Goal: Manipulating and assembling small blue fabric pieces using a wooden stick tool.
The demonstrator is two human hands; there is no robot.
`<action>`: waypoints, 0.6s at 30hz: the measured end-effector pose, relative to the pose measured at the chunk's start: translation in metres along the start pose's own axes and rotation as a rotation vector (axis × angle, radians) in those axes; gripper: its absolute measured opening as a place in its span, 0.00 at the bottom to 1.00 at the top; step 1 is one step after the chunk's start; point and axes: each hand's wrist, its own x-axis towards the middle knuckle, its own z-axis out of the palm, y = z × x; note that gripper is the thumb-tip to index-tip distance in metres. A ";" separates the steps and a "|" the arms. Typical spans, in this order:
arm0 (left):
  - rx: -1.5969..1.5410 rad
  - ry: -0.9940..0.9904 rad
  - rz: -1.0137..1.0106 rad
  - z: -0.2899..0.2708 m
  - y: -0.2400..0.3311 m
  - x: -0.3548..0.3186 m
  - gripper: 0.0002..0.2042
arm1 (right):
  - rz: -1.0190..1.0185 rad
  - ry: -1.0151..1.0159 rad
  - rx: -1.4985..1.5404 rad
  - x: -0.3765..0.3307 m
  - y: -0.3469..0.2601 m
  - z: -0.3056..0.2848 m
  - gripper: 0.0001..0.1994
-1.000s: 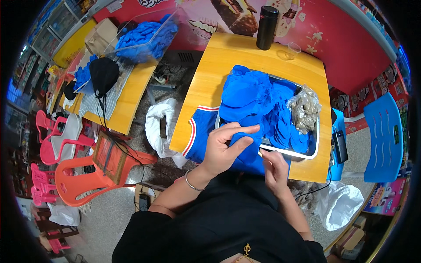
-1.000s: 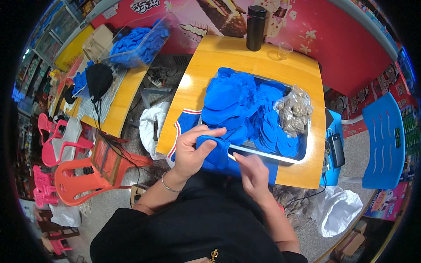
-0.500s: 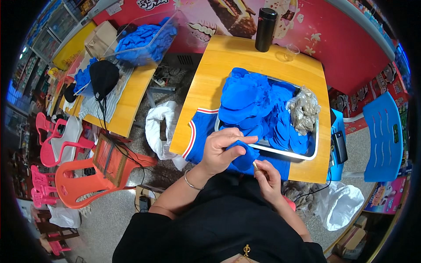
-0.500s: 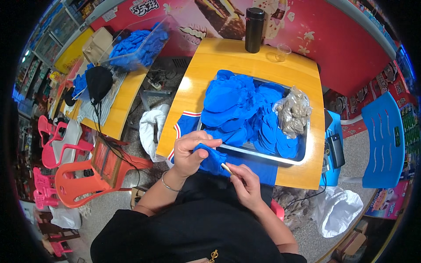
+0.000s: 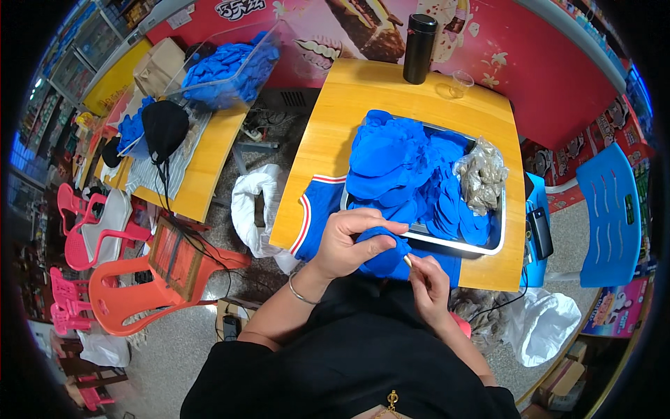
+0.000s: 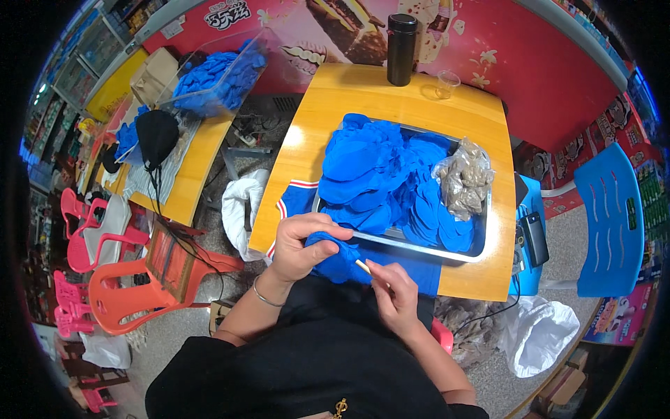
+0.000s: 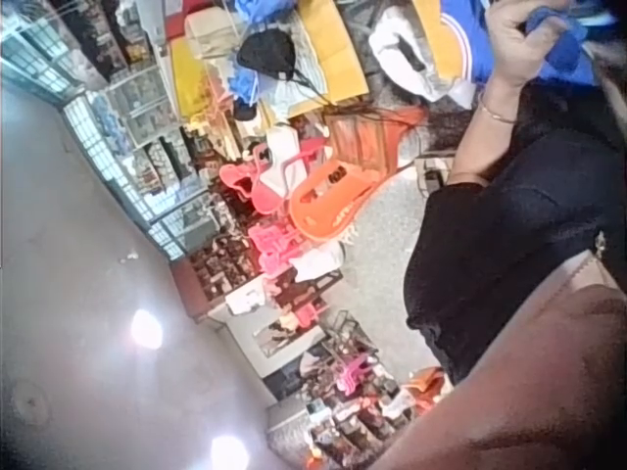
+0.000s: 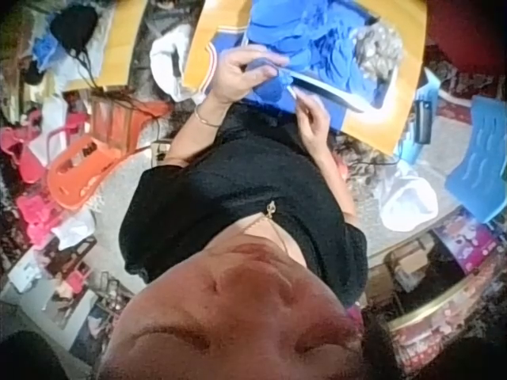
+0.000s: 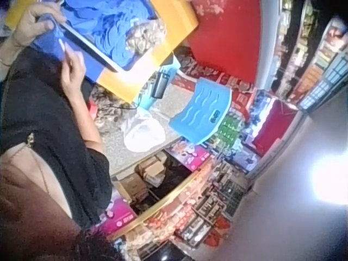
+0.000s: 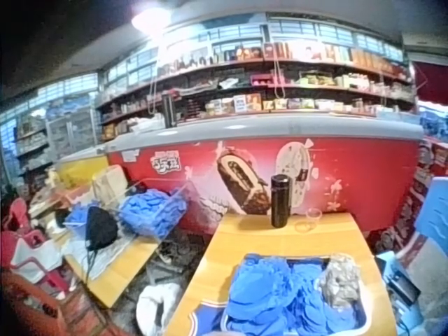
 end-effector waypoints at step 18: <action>0.103 -0.171 -0.333 -0.007 0.006 0.014 0.07 | -0.288 -0.048 -0.628 0.025 -0.008 -0.026 0.24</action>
